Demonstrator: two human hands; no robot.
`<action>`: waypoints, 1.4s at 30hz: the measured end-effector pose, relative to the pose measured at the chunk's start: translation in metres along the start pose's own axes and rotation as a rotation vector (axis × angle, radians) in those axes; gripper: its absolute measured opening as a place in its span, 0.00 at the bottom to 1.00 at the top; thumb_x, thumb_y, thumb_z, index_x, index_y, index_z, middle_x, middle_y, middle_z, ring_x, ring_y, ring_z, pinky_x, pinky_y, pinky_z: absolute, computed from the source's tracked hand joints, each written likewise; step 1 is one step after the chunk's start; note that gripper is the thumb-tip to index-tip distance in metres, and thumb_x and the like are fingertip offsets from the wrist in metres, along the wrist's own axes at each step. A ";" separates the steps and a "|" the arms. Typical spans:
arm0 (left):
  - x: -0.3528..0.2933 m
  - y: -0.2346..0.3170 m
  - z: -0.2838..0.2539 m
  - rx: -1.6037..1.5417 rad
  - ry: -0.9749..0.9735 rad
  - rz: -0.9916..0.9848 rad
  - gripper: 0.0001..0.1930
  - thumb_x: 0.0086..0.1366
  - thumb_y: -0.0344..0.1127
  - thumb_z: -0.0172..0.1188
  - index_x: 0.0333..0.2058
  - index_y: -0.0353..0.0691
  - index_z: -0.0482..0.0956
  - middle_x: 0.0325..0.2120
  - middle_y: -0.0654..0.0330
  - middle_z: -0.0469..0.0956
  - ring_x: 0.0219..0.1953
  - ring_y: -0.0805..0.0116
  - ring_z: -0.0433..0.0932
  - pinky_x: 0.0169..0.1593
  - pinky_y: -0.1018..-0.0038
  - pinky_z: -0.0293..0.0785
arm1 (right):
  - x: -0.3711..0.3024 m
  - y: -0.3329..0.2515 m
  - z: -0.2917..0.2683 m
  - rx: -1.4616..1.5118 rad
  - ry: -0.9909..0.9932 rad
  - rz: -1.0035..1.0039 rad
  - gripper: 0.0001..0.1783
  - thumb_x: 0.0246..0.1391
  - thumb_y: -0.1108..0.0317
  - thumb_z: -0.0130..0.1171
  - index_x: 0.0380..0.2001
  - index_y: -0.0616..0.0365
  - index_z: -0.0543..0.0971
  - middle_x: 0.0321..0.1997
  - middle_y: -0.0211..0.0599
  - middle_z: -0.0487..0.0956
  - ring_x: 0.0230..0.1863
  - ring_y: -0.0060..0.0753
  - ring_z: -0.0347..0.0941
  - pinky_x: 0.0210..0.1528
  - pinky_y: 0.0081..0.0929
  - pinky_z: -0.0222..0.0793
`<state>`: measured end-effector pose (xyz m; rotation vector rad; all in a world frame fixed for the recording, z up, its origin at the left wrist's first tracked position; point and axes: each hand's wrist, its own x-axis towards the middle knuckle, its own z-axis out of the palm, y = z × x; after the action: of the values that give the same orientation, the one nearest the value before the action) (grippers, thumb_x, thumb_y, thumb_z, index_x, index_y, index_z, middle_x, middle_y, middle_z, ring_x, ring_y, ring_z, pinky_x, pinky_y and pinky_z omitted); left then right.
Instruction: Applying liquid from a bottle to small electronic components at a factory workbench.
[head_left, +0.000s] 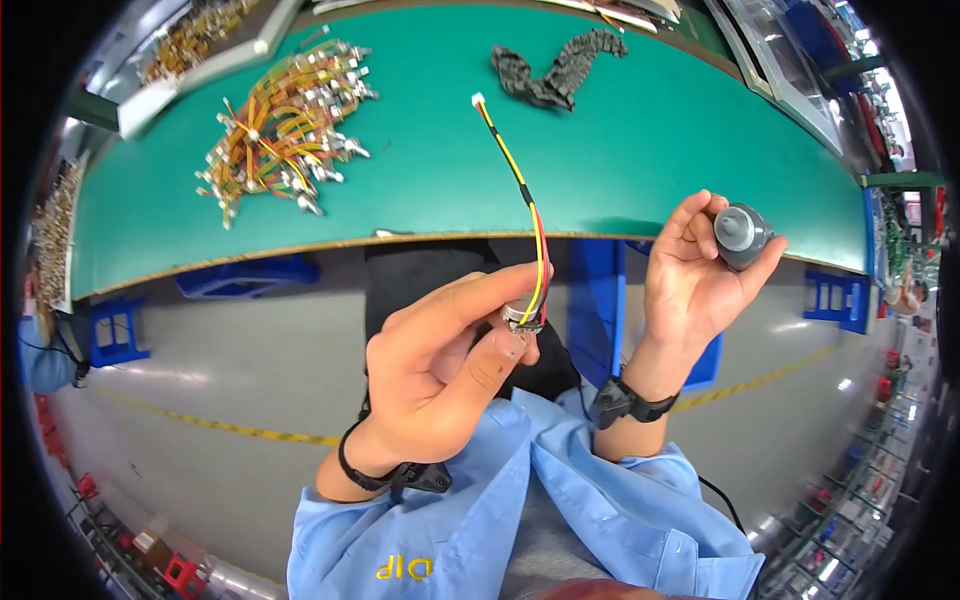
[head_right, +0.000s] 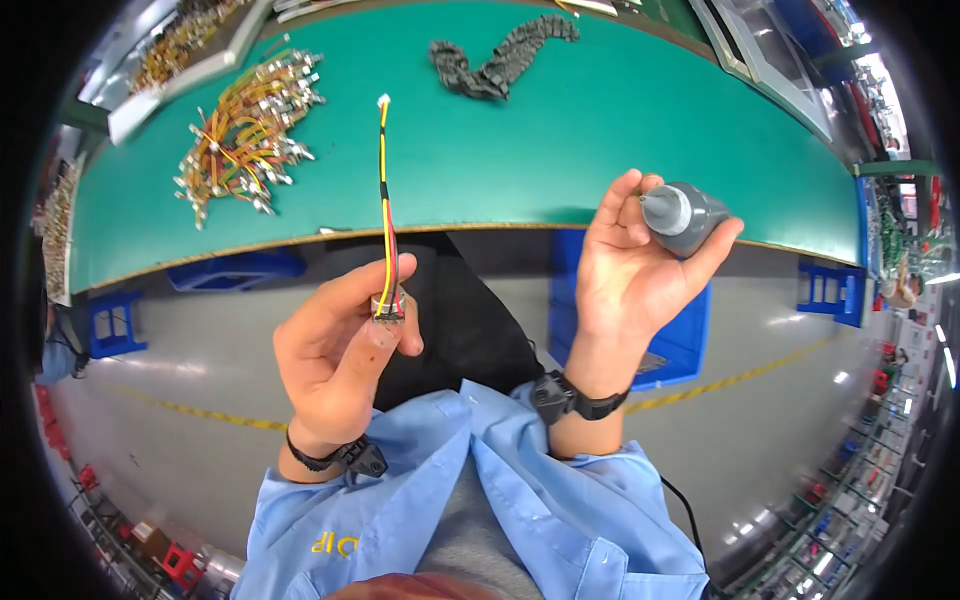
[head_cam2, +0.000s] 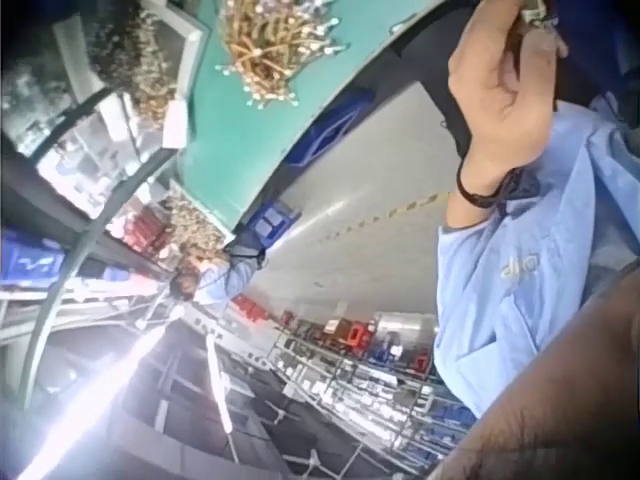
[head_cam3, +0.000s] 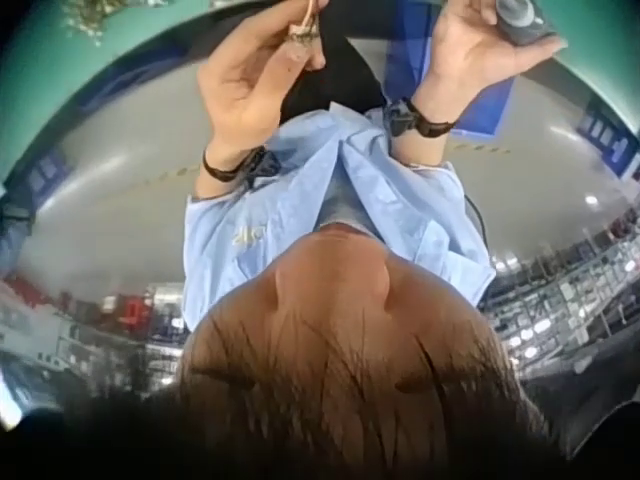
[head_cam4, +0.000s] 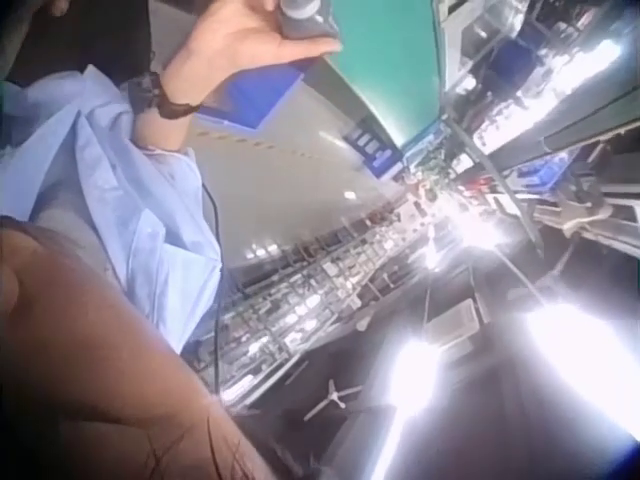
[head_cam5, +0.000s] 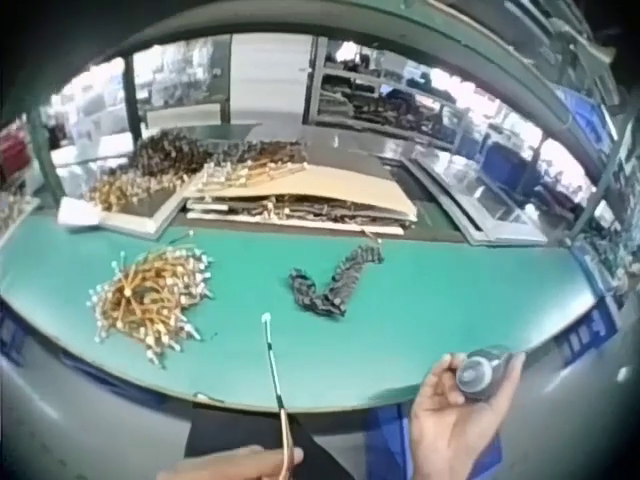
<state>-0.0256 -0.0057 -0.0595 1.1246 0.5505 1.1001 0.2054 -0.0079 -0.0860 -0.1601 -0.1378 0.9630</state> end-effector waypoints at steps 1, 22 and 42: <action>0.010 0.010 -0.005 0.212 -0.056 0.053 0.19 0.61 0.20 0.52 0.51 0.26 0.71 0.29 0.54 0.76 0.27 0.70 0.75 0.33 0.74 0.70 | 0.006 -0.004 -0.001 -0.083 0.050 -0.044 0.26 0.58 0.49 0.57 0.39 0.67 0.70 0.35 0.48 0.75 0.21 0.27 0.61 0.57 0.35 0.70; 0.343 0.035 -0.141 1.503 -0.224 0.307 0.12 0.62 0.32 0.57 0.43 0.37 0.79 0.35 0.53 0.81 0.38 0.61 0.81 0.44 0.71 0.75 | 0.080 -0.020 -0.033 -0.079 0.228 -0.011 0.28 0.58 0.47 0.56 0.35 0.69 0.71 0.33 0.46 0.73 0.21 0.28 0.61 0.53 0.31 0.72; 0.302 0.031 -0.137 0.897 -0.022 0.283 0.14 0.60 0.31 0.58 0.45 0.37 0.78 0.32 0.62 0.76 0.36 0.67 0.76 0.46 0.71 0.72 | 0.081 -0.018 -0.039 -0.037 0.136 -0.005 0.28 0.58 0.49 0.57 0.36 0.70 0.69 0.33 0.47 0.71 0.18 0.25 0.57 0.54 0.32 0.71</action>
<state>-0.0288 0.3264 -0.0358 2.0355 0.9309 1.0941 0.2727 0.0464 -0.1166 -0.2585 -0.0310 0.9422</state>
